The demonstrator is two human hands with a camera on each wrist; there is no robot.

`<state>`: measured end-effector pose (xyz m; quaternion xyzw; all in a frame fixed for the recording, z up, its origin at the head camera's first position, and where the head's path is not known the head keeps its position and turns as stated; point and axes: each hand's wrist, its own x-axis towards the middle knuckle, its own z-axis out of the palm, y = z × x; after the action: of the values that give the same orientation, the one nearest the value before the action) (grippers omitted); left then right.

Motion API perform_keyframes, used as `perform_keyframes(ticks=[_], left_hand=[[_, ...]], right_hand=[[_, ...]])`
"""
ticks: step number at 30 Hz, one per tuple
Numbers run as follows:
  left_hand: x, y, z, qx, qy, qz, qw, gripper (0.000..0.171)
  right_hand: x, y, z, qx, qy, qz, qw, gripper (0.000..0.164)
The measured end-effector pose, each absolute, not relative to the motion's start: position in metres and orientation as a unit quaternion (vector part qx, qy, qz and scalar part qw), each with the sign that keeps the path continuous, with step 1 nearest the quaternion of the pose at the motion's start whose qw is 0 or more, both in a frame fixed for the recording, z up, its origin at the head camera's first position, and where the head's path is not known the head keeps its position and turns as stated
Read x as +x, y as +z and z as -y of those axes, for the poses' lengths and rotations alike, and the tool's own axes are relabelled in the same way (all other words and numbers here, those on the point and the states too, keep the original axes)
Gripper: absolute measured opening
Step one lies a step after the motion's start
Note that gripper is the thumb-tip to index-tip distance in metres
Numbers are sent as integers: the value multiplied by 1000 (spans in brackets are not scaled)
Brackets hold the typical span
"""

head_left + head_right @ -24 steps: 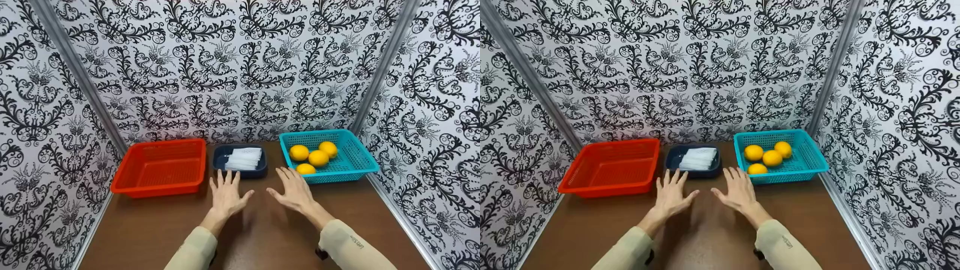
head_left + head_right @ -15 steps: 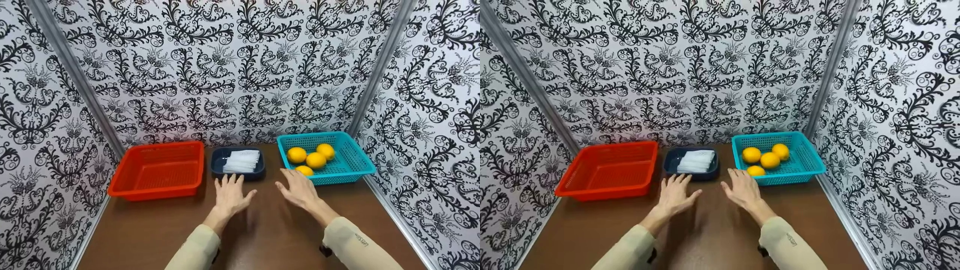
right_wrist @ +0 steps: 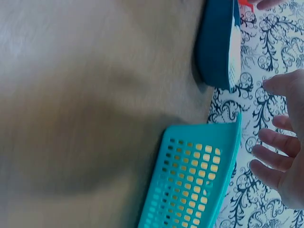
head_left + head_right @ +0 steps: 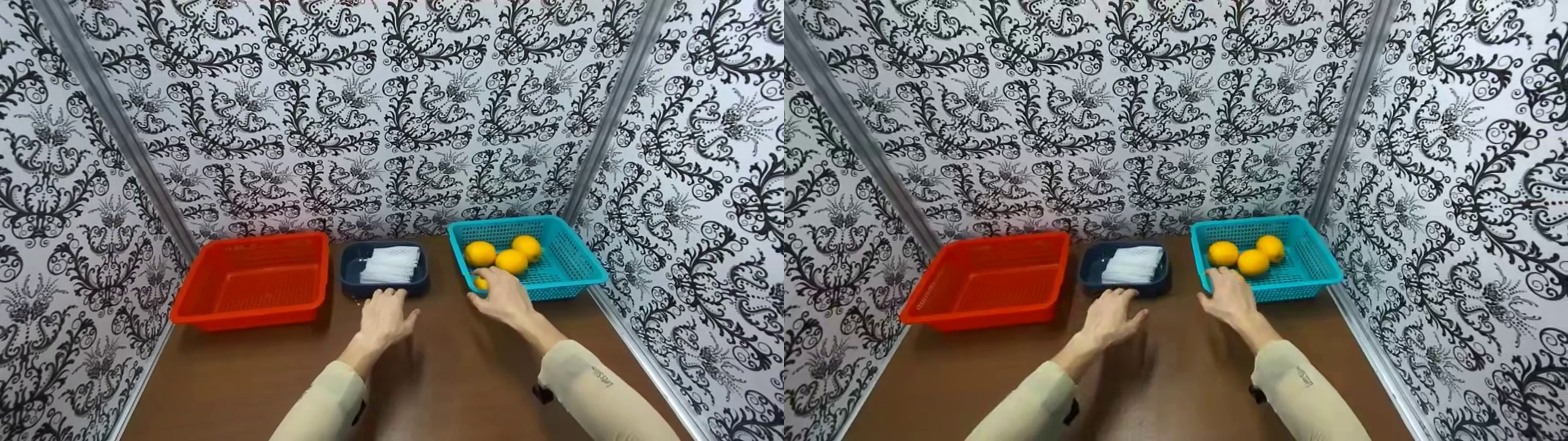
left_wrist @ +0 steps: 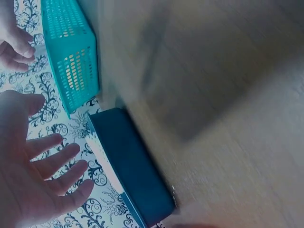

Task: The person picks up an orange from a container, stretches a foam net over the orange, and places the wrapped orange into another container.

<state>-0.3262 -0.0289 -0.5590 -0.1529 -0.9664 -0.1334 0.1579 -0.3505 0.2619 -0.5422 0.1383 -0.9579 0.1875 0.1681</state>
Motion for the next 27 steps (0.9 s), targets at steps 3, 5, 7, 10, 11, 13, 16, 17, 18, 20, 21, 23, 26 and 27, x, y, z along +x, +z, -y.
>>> perform_keyframes(ticks=[3, 5, 7, 10, 11, 13, 16, 17, 18, 20, 21, 23, 26, 27], left_hand=[[-330, -558, 22, -167, -133, 962, 168, 43], [-332, -558, 17, -175, -133, 961, 170, 41], [-335, -556, 13, -183, -133, 958, 173, 40], [-338, -554, 6, -194, -132, 956, 177, 38], [-339, -553, 3, -198, -132, 955, 180, 38], [-341, -553, -2, -206, -131, 951, 190, 37], [-344, -553, -11, -215, -129, 947, 199, 36], [-345, -554, -14, -218, -127, 947, 201, 36], [-346, -555, -17, -221, -124, 946, 202, 36], [-349, -556, -24, -226, -118, 946, 199, 37], [-350, -557, -28, -231, -114, 946, 200, 37], [-351, -556, -34, -239, -108, 945, 197, 37], [-352, -554, -43, -252, -103, 943, 192, 36], [-353, -554, -46, -256, -104, 942, 190, 36]], right_hand=[[-357, -536, -272, 126, 196, 959, 162, 51], [-361, -532, -278, 113, 199, 962, 152, 52], [-365, -528, -284, 100, 200, 964, 142, 53], [-371, -525, -292, 83, 202, 967, 134, 52], [-373, -524, -295, 79, 202, 967, 133, 51], [-377, -523, -300, 71, 204, 967, 133, 50], [-382, -524, -309, 56, 206, 969, 128, 51], [-384, -525, -312, 49, 206, 969, 125, 52], [-386, -526, -315, 43, 207, 970, 121, 52], [-389, -529, -322, 34, 209, 971, 113, 53], [-391, -531, -325, 30, 209, 971, 110, 55], [-394, -533, -331, 26, 210, 972, 103, 57], [-399, -535, -338, 19, 209, 973, 92, 60], [-401, -536, -340, 17, 207, 974, 89, 60]])
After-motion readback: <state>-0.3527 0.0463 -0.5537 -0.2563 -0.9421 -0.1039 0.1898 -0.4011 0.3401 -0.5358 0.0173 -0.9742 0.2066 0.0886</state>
